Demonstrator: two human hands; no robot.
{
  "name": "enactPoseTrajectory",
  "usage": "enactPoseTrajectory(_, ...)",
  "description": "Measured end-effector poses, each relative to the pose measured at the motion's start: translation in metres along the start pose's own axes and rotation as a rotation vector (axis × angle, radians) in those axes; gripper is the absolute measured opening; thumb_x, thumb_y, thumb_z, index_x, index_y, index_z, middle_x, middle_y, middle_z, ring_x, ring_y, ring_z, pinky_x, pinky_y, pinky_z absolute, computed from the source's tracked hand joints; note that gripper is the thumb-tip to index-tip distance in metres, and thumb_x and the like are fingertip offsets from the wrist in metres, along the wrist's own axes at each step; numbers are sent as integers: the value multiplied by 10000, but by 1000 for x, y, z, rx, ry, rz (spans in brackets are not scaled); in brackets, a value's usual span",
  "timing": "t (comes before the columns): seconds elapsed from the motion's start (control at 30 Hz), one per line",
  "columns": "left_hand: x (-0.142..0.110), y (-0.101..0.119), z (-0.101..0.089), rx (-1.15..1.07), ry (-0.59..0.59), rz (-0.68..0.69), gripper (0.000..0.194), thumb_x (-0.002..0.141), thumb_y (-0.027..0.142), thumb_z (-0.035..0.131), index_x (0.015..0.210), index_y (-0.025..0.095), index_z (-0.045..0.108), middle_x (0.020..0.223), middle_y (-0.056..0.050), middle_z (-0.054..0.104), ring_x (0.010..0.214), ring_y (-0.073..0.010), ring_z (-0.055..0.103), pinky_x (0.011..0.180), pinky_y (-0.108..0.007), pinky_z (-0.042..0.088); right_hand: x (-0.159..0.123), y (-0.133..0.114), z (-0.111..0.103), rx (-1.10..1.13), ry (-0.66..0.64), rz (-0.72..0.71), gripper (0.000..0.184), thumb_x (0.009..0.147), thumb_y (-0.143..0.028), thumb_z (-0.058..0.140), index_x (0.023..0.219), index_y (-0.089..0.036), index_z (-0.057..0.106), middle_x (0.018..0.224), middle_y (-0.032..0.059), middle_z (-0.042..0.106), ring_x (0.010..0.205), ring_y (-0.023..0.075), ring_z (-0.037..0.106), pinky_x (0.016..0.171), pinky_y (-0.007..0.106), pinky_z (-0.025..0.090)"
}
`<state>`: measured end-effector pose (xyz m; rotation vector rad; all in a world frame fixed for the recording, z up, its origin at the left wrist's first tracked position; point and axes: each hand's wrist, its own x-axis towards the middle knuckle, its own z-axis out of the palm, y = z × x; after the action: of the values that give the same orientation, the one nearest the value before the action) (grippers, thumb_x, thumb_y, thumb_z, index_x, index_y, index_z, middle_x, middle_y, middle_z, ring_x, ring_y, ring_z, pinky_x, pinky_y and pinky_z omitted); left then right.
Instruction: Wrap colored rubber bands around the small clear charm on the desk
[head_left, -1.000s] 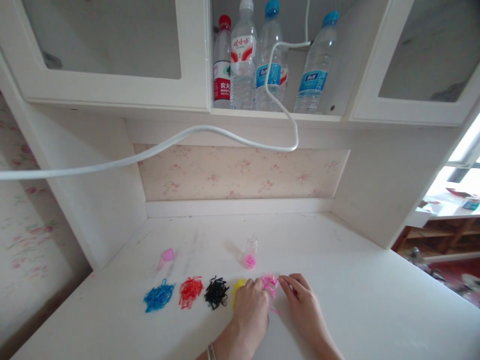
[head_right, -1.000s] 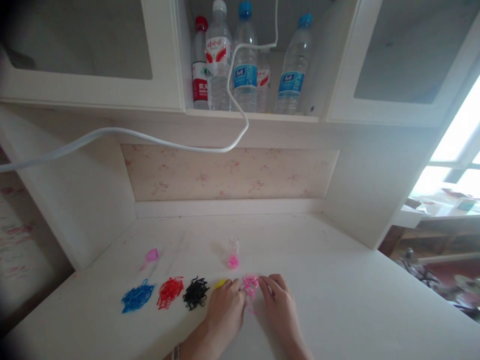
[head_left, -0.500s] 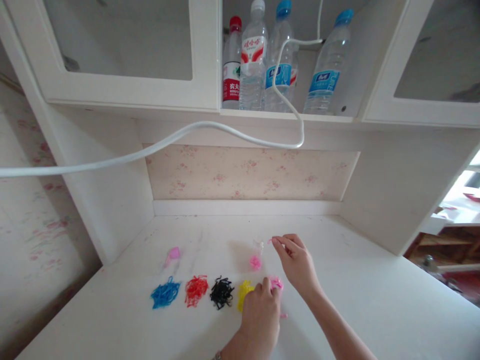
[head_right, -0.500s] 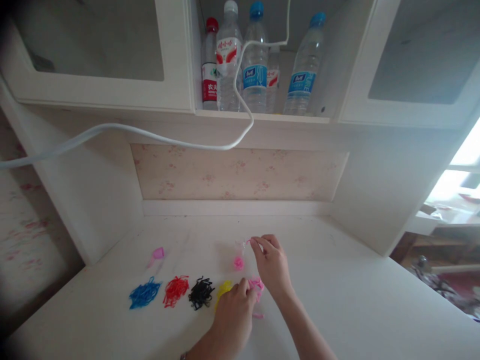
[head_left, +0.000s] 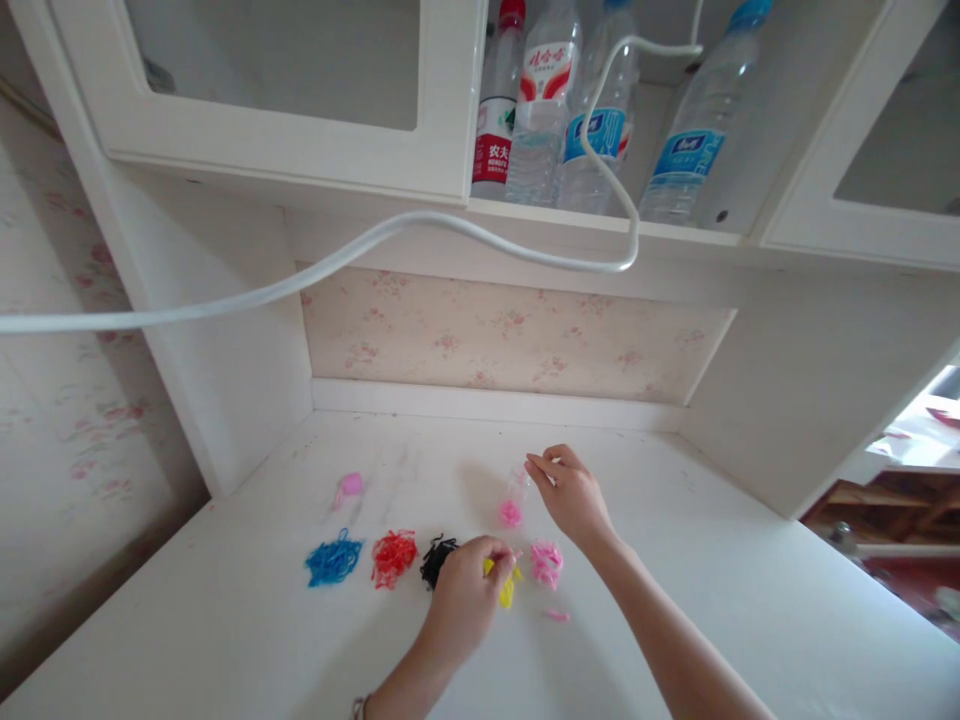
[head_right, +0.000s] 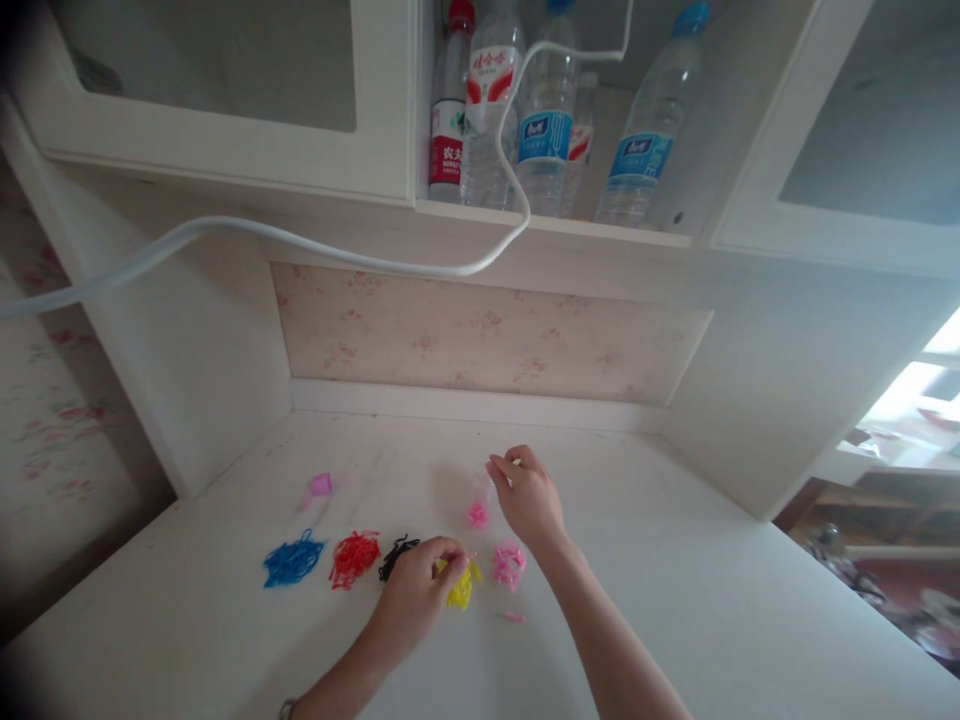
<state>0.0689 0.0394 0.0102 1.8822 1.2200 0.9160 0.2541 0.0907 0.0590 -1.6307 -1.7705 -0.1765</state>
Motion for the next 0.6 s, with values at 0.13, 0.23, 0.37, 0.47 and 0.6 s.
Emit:
enactPoseTrajectory(0.13, 13, -1, -14, -20, 42, -32, 209, 823, 330, 520, 902, 190, 655, 891, -17, 696, 712, -129, 608, 685, -230, 440, -9, 3, -8, 89, 89, 68, 338, 891, -468, 451, 959, -276, 721, 947, 21, 608, 707, 117, 566, 663, 250, 416)
enactPoseTrajectory(0.23, 26, 4, -26, -40, 72, 35, 180, 815, 297, 533, 904, 195, 653, 885, -8, 696, 667, -112, 601, 668, -220, 453, -35, 7, -13, 202, 84, 161, 379, 880, -500, 453, 891, -231, 720, 916, 34, 617, 648, 113, 543, 633, 249, 415)
enactPoseTrajectory(0.37, 49, 16, -37, -36, 132, 154, 136, 806, 257, 555, 886, 199, 648, 881, -4, 697, 678, -112, 616, 677, -216, 475, -96, 13, -9, 295, -40, 264, 393, 884, -498, 436, 867, -213, 707, 883, 43, 618, 653, 122, 546, 597, 238, 415)
enactPoseTrajectory(0.47, 69, 24, -40, -8, 145, 220, 112, 795, 208, 569, 878, 206, 644, 883, 5, 701, 737, -114, 641, 707, -210, 489, -141, 21, -3, 268, -128, 352, 401, 880, -500, 429, 901, -210, 706, 898, 49, 614, 597, 113, 524, 593, 242, 427)
enactPoseTrajectory(0.6, 94, 30, -38, 31, 137, 294, 134, 796, 174, 578, 907, 206, 646, 918, -5, 706, 863, -127, 654, 776, -215, 498, -170, 31, -1, 188, -191, 393, 400, 851, -502, 464, 1009, -214, 692, 1009, 65, 600, 567, 104, 516, 608, 251, 451)
